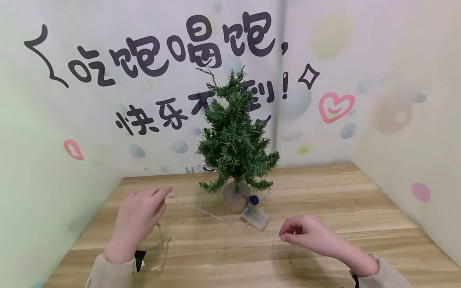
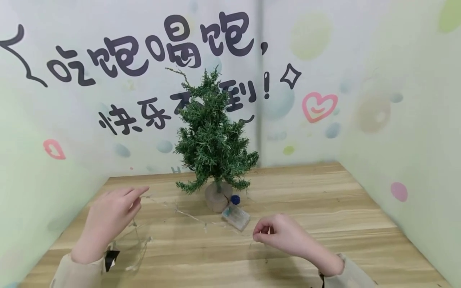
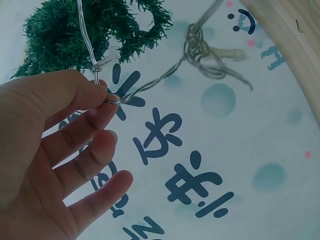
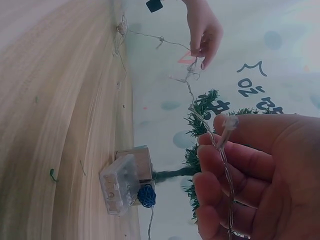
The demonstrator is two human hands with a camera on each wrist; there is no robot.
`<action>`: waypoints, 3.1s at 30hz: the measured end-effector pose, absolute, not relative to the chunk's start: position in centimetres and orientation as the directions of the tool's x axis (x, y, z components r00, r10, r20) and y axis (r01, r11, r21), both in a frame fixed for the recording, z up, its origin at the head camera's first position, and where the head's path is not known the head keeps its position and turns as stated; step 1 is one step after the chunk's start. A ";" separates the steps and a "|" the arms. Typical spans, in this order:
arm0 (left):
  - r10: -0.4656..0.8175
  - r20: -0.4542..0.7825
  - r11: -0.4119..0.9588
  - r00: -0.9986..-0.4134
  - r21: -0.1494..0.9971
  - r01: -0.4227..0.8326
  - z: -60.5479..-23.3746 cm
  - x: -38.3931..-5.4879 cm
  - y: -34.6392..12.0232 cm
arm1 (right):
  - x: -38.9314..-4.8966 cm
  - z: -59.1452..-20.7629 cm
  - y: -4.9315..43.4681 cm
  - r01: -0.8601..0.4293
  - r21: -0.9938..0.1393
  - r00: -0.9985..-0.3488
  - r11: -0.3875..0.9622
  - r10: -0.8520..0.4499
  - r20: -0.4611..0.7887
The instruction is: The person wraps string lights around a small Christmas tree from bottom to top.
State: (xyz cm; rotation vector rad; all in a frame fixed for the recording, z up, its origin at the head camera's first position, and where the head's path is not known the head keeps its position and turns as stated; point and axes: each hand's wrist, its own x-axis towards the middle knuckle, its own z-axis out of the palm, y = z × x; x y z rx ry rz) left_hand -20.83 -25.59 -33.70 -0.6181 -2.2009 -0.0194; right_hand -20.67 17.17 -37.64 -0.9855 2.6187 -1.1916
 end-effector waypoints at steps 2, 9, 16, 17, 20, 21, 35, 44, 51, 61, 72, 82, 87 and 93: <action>0.426 0.730 0.878 -0.534 -0.192 0.439 -33.5 -20.9 -25.5 | -20.7 -37.5 17.2 -0.521 -0.697 -0.787 0.493 -0.593 0.169; 0.435 0.712 0.874 -0.551 -0.188 0.448 -33.6 -20.8 -25.4 | -20.4 -37.3 17.1 -0.520 -0.686 -0.786 0.509 -0.599 0.153; 0.433 0.691 0.876 -0.579 -0.170 0.452 -33.9 -20.9 -25.4 | -20.5 -37.5 17.1 -0.514 -0.687 -0.789 0.514 -0.597 0.143; 0.436 0.688 0.874 -0.580 -0.170 0.455 -33.9 -20.9 -25.4 | -20.5 -37.5 17.1 -0.520 -0.681 -0.788 0.516 -0.597 0.149; 0.441 0.677 0.872 -0.588 -0.169 0.460 -33.8 -21.1 -25.2 | -20.7 -37.4 17.2 -0.538 -0.665 -0.785 0.518 -0.595 0.172; 0.440 0.674 0.873 -0.593 -0.166 0.459 -33.8 -21.2 -25.2 | -20.7 -37.4 17.2 -0.543 -0.662 -0.783 0.517 -0.596 0.178; 0.380 0.667 0.904 -0.641 -0.120 0.410 -33.7 -21.1 -25.7 | -20.6 -37.5 17.9 -0.548 -0.647 -0.799 0.531 -0.562 0.216; 0.357 0.636 0.919 -0.684 -0.110 0.378 -34.3 -22.1 -26.4 | -20.2 -37.2 18.6 -0.573 -0.641 -0.791 0.511 -0.548 0.271; 0.357 0.477 0.924 -0.803 -0.053 0.379 -36.8 -23.2 -26.0 | -20.0 -36.7 18.3 -0.616 -0.614 -0.760 0.494 -0.577 0.298; 0.493 0.282 0.860 -0.823 -0.015 0.509 -41.3 -23.6 -23.8 | -19.9 -35.5 16.6 -0.734 -0.522 -0.653 0.434 -0.662 0.367; 0.598 0.309 0.798 -0.740 -0.135 0.588 -41.0 -22.6 -22.1 | -21.0 -31.5 14.0 -0.788 -0.467 -0.590 0.402 -0.710 0.385; 0.696 0.083 0.553 -0.713 0.572 0.606 -39.3 -22.2 -19.0 | -23.2 -26.8 10.2 -0.882 -0.357 -0.455 0.308 -0.753 0.475; 0.758 0.062 0.331 -0.650 0.822 0.464 -39.9 -22.2 -19.7 | -24.1 -24.4 9.0 -0.886 -0.364 -0.444 0.287 -0.748 0.493; 0.704 0.058 0.241 -0.707 0.918 0.315 -39.4 -21.6 -21.8 | -25.0 -22.9 8.4 -0.889 -0.361 -0.441 0.283 -0.742 0.505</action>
